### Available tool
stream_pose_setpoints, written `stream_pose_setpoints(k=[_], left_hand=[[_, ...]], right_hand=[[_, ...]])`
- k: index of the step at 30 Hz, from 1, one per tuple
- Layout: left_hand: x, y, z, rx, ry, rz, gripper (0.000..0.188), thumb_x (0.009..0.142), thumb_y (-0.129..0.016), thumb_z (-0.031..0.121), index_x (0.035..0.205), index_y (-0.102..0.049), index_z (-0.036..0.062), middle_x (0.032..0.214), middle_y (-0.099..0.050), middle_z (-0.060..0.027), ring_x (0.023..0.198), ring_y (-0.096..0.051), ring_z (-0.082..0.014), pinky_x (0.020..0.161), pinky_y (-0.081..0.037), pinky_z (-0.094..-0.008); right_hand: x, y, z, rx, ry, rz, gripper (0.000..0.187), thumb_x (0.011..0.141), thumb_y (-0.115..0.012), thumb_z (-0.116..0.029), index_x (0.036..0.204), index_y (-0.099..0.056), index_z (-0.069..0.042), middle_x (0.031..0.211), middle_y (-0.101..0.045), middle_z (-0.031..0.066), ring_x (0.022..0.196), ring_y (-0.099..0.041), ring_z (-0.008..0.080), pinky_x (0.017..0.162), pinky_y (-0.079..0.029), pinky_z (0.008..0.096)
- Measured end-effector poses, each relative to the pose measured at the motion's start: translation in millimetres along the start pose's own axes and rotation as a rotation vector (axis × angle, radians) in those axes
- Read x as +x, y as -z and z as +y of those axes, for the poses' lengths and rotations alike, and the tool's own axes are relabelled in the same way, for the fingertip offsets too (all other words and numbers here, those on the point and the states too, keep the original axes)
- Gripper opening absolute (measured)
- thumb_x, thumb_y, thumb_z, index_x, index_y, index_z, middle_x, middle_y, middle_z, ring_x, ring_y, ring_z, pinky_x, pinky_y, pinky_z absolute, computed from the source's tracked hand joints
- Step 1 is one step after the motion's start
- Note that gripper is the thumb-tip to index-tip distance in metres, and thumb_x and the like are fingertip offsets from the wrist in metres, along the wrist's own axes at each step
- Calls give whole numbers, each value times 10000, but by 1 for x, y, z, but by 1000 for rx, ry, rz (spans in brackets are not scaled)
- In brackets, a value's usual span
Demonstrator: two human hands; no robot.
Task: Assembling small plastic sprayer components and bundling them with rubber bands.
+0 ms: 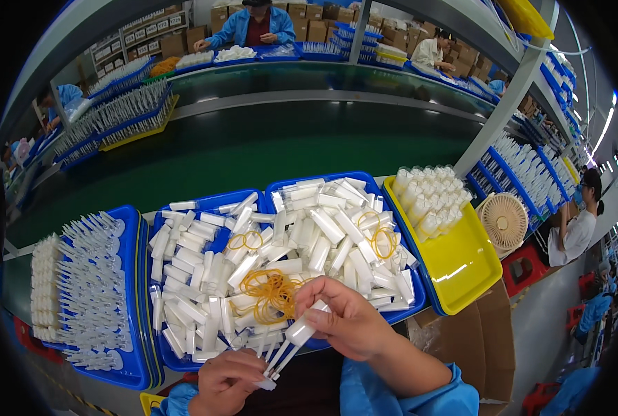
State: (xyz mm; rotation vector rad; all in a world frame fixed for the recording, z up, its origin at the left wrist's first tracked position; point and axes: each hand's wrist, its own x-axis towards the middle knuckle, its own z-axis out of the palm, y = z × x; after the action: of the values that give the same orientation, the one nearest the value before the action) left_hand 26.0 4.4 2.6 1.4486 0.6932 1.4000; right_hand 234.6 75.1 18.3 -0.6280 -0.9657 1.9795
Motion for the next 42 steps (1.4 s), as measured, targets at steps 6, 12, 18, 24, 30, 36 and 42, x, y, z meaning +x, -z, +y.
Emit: stream_pose_setpoints(k=[6,12,18,24,30,36,42], left_hand=[[-3,5,-3,-65,203,-40,72,782,-642,9,848,-616,20,879,-620,-124,820,-596,-240,714,-466,-319],[-1,6,-12,-73,9,-131,46,781,-642,18,821,-624,26,793,-632,-117,724,-614,-258,666,-486,-340],[-3,11,-10,-24,-122,-213,68,786,-607,-12,839,-635,22,833,-616,-133,707,-601,-250,646,-475,-349],[-16,12,-16,7,-86,-34,192,776,-645,33,949,-564,23,1014,-491,-173,810,-552,-232,695,-460,-323],[-27,24,-14,-13,-31,-24,214,780,-648,15,958,-531,34,1053,-470,-174,885,-534,-209,746,-459,-310],[-29,28,-8,-234,44,219,223,803,-618,-4,983,-490,29,1058,-477,-149,890,-536,-181,748,-474,-290],[-36,29,-5,-289,53,296,255,768,-664,6,965,-502,0,979,-526,-123,818,-555,-161,735,-479,-282]], right_hand=[[-1,-6,-29,-1045,123,-78,167,837,-612,-137,927,-511,-40,887,-557,20,741,-512,83,632,-417,225],[-4,1,-22,-857,65,-129,169,806,-646,-160,887,-531,-66,779,-570,56,663,-556,176,576,-430,277],[-2,-14,-38,-1106,121,-369,168,802,-646,-183,884,-541,-81,830,-563,45,778,-519,243,741,-383,339],[10,-36,-19,-1094,159,-522,152,813,-631,-150,905,-530,-82,861,-548,50,821,-531,222,790,-342,343],[35,-52,-17,-1170,161,-656,234,834,-575,-192,1012,-475,-79,913,-511,85,879,-495,248,812,-338,356],[126,-10,-60,-2117,239,-437,475,701,-513,43,1158,-505,-88,1216,-489,81,1118,-442,265,894,-332,431],[166,13,-60,-2340,51,-597,296,696,-615,-50,976,-626,-143,1070,-586,26,1062,-478,203,850,-349,386]])
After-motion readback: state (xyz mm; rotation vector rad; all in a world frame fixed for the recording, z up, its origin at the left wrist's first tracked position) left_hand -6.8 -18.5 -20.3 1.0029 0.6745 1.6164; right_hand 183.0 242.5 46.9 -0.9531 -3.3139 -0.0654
